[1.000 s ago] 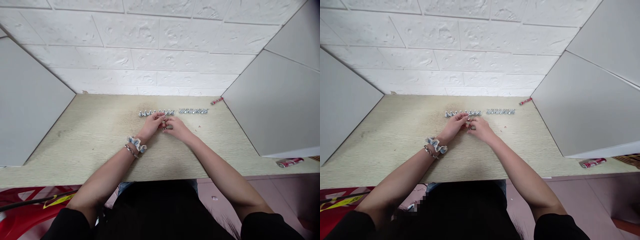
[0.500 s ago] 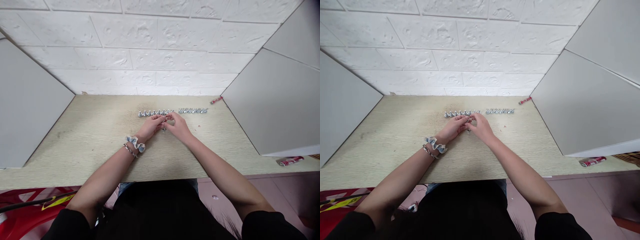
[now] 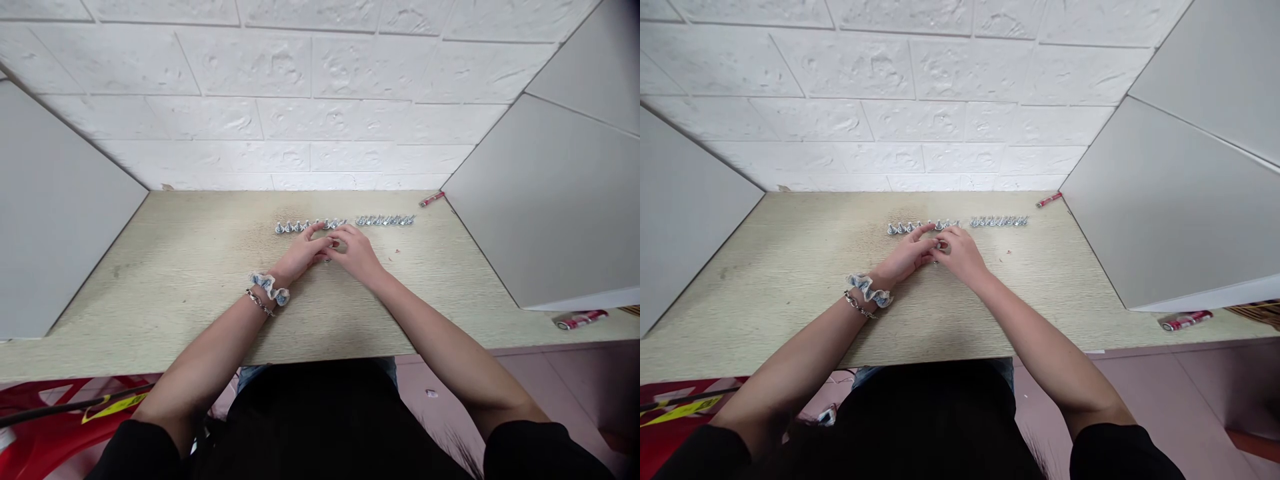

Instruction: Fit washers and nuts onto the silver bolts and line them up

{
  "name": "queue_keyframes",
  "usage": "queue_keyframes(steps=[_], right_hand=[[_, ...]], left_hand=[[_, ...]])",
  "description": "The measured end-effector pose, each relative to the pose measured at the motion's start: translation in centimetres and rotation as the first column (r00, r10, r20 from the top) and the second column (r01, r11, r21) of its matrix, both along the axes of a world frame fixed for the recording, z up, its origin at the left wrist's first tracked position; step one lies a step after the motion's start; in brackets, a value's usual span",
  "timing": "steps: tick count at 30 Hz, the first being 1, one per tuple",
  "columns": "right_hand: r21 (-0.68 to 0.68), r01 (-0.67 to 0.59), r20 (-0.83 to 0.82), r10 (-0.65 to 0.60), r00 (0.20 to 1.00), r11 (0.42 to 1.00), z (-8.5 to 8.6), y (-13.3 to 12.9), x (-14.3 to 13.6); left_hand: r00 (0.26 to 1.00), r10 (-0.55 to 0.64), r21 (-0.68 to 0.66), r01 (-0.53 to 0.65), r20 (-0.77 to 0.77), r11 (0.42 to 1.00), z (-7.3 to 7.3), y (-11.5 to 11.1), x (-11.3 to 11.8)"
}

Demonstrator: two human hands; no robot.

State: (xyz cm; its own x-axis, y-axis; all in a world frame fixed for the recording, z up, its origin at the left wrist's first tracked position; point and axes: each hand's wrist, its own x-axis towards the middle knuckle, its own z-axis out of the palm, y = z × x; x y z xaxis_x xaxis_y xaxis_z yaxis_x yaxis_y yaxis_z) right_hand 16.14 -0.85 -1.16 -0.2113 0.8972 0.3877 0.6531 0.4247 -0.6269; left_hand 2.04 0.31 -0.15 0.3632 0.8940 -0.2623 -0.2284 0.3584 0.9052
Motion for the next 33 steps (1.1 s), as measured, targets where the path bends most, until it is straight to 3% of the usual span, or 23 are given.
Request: queue_keyframes(steps=[15,18,20,23,25,28,33], right_hand=[[0.121,0.024,-0.123,-0.009,0.992,0.992,0.4,-0.3,-0.1],[0.036,0.047,-0.201,-0.039,0.979,0.998,0.6,-0.3,-0.2],[-0.096,0.066,-0.302,-0.092,0.949,0.993,0.6,-0.1,-0.2],[-0.348,-0.008,-0.454,-0.161,0.876,0.937,0.8,0.4,0.2],[-0.444,-0.106,-0.528,-0.164,0.833,0.89,0.9,0.6,0.5],[-0.457,-0.184,-0.596,-0.146,0.789,0.87,1.0,0.8,0.8],[-0.454,-0.133,-0.605,-0.196,0.772,0.881,1.4,0.6,1.0]], left_hand=[[0.991,-0.134,0.104,0.133,0.003,0.986,-0.2,0.3,-0.3],[0.993,-0.102,0.064,0.099,0.051,0.993,-0.3,0.6,-0.4],[0.993,-0.09,0.019,0.088,0.074,0.996,-0.1,0.6,-0.4],[0.987,-0.136,0.006,0.136,0.081,0.991,0.2,0.4,-0.5],[0.982,-0.178,0.042,0.175,0.058,0.984,0.4,0.3,-0.5],[0.975,-0.219,0.118,0.223,-0.044,0.968,0.5,0.3,-0.7],[0.932,-0.209,0.26,0.289,-0.297,0.921,0.6,0.7,-1.3]])
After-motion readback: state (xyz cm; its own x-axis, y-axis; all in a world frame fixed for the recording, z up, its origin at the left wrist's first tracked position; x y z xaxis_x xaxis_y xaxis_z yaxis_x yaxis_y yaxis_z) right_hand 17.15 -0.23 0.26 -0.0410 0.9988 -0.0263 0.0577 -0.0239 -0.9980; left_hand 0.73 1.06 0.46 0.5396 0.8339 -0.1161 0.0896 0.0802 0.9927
